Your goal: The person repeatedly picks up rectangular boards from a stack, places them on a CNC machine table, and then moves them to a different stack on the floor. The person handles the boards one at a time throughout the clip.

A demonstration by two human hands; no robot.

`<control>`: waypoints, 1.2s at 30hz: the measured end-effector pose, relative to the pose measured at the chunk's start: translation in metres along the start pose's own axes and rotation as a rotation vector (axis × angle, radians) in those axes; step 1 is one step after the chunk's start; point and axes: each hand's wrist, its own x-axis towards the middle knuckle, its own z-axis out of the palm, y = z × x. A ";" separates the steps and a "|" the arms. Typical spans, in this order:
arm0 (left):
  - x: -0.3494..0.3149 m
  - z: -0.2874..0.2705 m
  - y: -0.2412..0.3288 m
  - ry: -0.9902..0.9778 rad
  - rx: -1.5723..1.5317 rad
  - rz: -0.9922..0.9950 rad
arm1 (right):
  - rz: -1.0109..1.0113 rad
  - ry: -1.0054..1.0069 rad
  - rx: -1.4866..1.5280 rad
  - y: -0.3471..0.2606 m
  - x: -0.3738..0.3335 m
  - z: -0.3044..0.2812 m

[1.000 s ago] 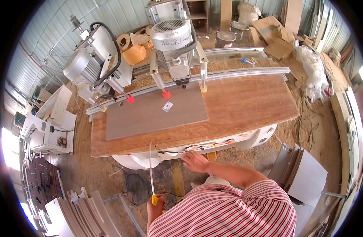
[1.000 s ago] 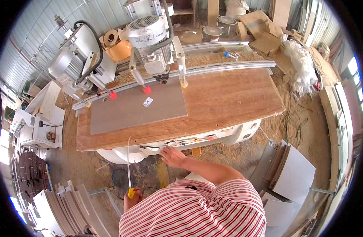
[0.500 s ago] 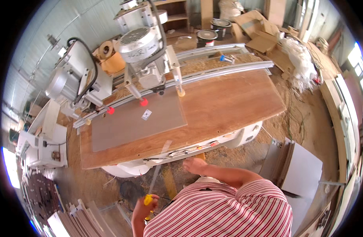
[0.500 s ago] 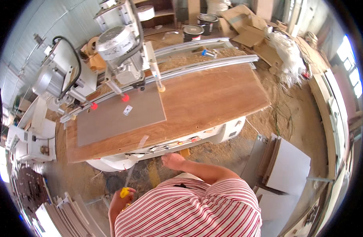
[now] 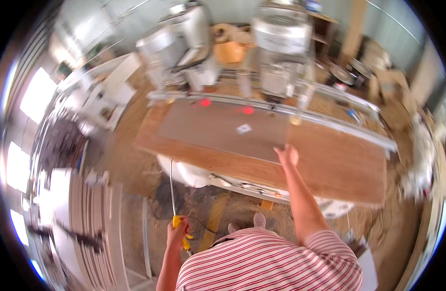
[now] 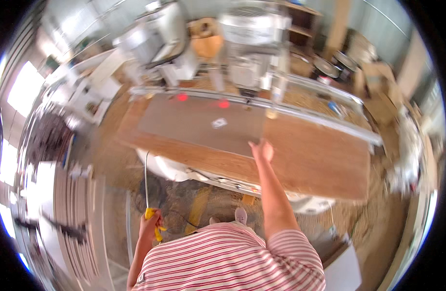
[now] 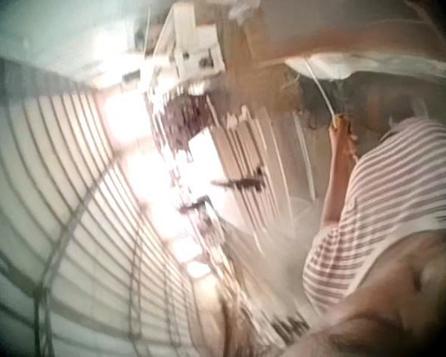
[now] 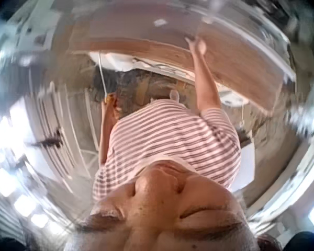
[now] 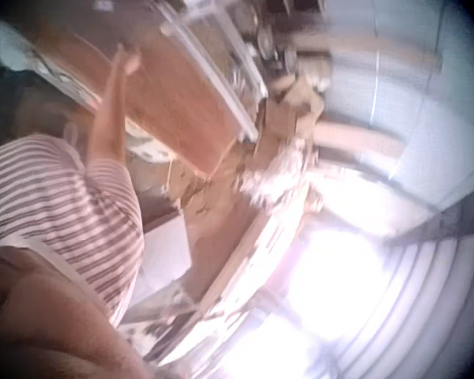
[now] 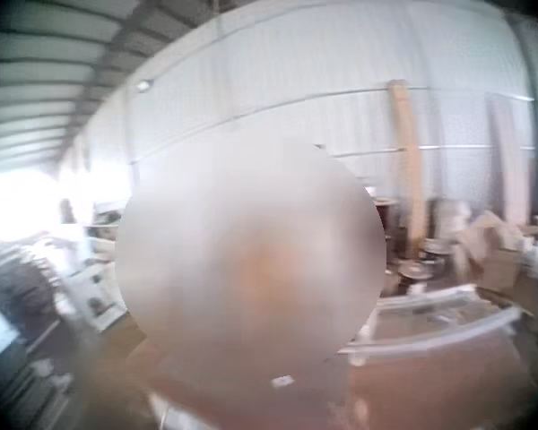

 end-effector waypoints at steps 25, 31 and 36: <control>-0.112 -0.157 -0.098 0.520 -0.378 0.073 | 0.363 -1.123 1.441 -0.111 -0.212 0.068; -0.114 -0.251 -0.091 0.401 -0.384 0.137 | 0.011 -0.800 1.619 -0.180 -0.270 0.025; -0.074 -0.275 -0.046 0.132 -0.367 0.322 | -0.161 -0.865 1.619 -0.237 -0.329 -0.011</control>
